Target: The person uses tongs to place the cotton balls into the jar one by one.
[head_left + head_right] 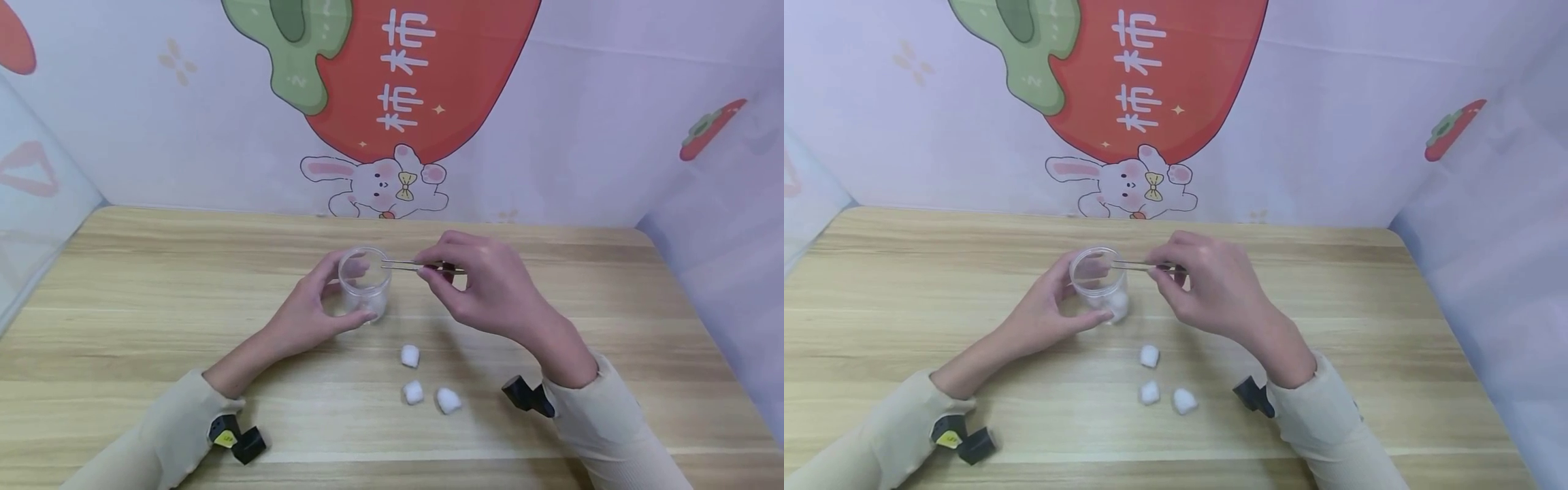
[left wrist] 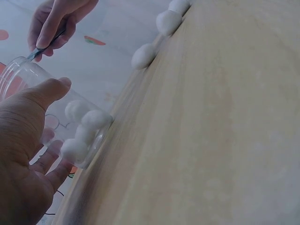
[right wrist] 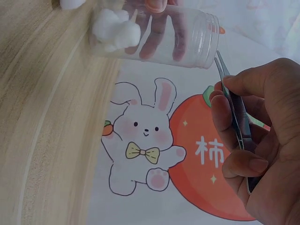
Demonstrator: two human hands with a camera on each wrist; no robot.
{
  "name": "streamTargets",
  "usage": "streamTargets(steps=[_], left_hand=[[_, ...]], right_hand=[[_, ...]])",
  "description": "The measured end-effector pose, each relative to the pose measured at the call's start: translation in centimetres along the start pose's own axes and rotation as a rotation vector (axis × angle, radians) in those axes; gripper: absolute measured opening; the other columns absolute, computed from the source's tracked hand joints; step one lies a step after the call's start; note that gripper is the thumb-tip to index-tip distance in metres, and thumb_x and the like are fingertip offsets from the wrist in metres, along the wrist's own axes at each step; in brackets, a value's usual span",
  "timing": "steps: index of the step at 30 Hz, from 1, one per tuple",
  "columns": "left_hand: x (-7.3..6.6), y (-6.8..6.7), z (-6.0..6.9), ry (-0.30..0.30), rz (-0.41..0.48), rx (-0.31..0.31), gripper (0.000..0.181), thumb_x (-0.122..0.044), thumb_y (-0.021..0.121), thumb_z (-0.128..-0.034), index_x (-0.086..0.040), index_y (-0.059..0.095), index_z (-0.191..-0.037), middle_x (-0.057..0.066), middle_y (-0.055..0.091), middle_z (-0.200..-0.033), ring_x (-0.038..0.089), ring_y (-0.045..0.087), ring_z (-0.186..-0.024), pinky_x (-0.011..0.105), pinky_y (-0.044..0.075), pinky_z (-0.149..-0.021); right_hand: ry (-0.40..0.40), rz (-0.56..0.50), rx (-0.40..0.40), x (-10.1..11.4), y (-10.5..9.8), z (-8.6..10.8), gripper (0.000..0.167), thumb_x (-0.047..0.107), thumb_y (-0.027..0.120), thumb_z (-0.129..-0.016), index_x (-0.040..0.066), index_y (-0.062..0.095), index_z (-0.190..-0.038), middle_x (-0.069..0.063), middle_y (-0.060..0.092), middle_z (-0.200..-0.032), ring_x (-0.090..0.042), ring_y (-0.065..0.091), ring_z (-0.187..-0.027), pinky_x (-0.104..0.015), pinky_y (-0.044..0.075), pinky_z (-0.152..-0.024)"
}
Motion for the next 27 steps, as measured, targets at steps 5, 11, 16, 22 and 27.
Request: streamTargets(steps=[5, 11, 16, 22, 27], left_hand=[[0.0, -0.1, 0.1, 0.0, 0.004, 0.001, 0.085, -0.023, 0.091, -0.0849, -0.021, 0.044, -0.156, 0.004, 0.06, -0.149, 0.018, 0.056, -0.14, 0.047, 0.054, -0.118], [0.0, -0.2, 0.1, -0.003, -0.005, 0.003, 0.087, -0.022, 0.092, -0.0841, -0.02, 0.044, -0.156, 0.002, 0.059, -0.149, 0.019, 0.055, -0.141, 0.046, 0.054, -0.118], [-0.1, -0.2, 0.1, 0.008, -0.002, 0.0, 0.087, -0.021, 0.092, -0.0833, -0.02, 0.044, -0.156, 0.001, 0.059, -0.149, 0.019, 0.056, -0.14, 0.045, 0.055, -0.117], [-0.2, -0.2, 0.0, 0.017, -0.003, -0.004, 0.087, -0.022, 0.092, -0.0828, -0.02, 0.045, -0.155, 0.004, 0.061, -0.146, 0.019, 0.057, -0.137, 0.047, 0.055, -0.117], [-0.3, -0.2, -0.1, 0.023, -0.001, 0.0, 0.087, -0.021, 0.092, -0.0828, -0.018, 0.045, -0.155, 0.005, 0.061, -0.146, 0.018, 0.057, -0.137, 0.047, 0.055, -0.117]], right_hand=[[0.001, -0.002, -0.004, 0.0, 0.0, 0.1, 0.012, 0.012, 0.077, -0.095, 0.016, 0.082, -0.105, 0.008, 0.072, -0.087, -0.002, 0.064, -0.077, -0.022, 0.053, -0.061], [0.02, -0.044, 0.008, 0.0, -0.1, 0.8, 0.014, 0.01, 0.079, -0.093, 0.014, 0.081, -0.107, 0.006, 0.073, -0.091, -0.003, 0.067, -0.08, -0.023, 0.057, -0.065], [0.054, -0.097, 0.048, -0.4, 0.1, 1.9, 0.017, 0.008, 0.079, -0.094, 0.013, 0.08, -0.109, 0.004, 0.075, -0.093, -0.003, 0.066, -0.082, -0.023, 0.055, -0.059], [0.08, -0.104, 0.053, -0.8, 0.3, 4.0, 0.02, 0.004, 0.077, -0.095, 0.014, 0.078, -0.112, 0.006, 0.074, -0.094, -0.001, 0.064, -0.079, -0.023, 0.055, -0.056], [0.082, -0.105, 0.04, -0.6, 0.4, 5.6, 0.021, 0.001, 0.077, -0.094, 0.014, 0.078, -0.11, 0.008, 0.074, -0.093, 0.0, 0.061, -0.076, -0.021, 0.054, -0.055]])
Point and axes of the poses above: each hand's wrist, its own z-axis away from the middle knuckle, its own y-axis out of the palm, x = y × z, the point moved 7 cm from there along -z, towards the middle knuckle
